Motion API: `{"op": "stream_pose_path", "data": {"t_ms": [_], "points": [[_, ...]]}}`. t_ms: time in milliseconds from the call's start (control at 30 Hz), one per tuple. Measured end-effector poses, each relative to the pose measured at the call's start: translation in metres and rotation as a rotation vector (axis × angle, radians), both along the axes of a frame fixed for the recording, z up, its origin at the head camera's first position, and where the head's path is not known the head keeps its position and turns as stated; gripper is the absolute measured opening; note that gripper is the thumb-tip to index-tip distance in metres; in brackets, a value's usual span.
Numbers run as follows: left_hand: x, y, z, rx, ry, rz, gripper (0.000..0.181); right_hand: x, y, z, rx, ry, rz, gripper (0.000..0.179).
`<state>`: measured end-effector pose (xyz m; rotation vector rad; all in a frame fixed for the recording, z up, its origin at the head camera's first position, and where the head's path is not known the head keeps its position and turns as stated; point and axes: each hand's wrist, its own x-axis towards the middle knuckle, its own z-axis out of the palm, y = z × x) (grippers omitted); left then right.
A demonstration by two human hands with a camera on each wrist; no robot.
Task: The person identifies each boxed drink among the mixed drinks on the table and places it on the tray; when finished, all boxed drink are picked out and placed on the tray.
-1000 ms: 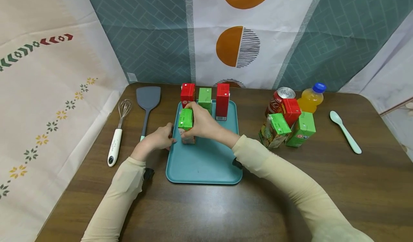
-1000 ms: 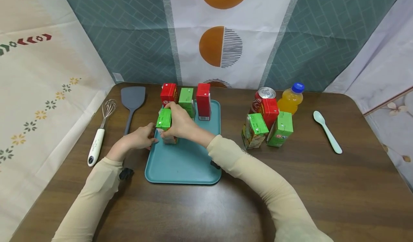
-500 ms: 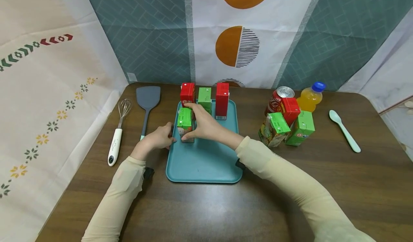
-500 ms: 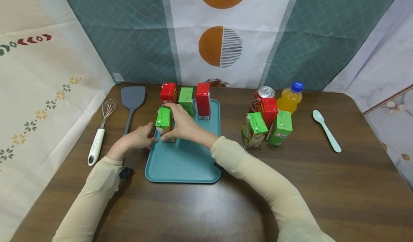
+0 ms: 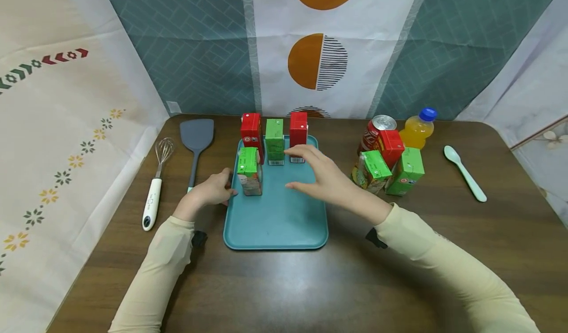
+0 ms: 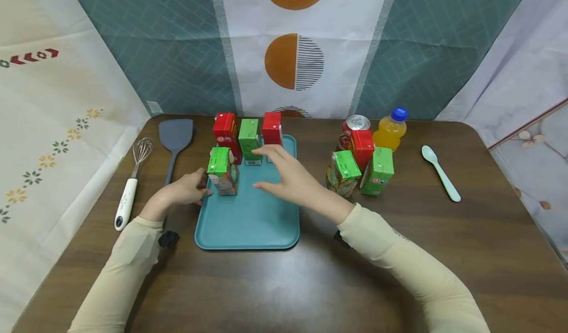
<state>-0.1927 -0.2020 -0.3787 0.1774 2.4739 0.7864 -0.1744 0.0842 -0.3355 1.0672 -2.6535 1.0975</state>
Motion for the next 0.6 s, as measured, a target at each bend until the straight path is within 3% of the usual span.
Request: {"op": "stream_pose_path", "data": {"t_ms": [167,433,600], "points": [[-0.001,-0.001,0.001,0.005,-0.006,-0.001,0.056,0.014,0.036,0.004,0.041,0.161,0.020,0.060],[0.002,-0.002,0.006,0.048,-0.013,-0.016,0.050,0.029,0.099,0.006,0.127,0.203,-0.047,0.064],[0.004,-0.001,0.002,0.042,-0.010,0.012,0.049,0.036,0.141,-0.001,0.109,0.241,-0.088,0.066]]}}
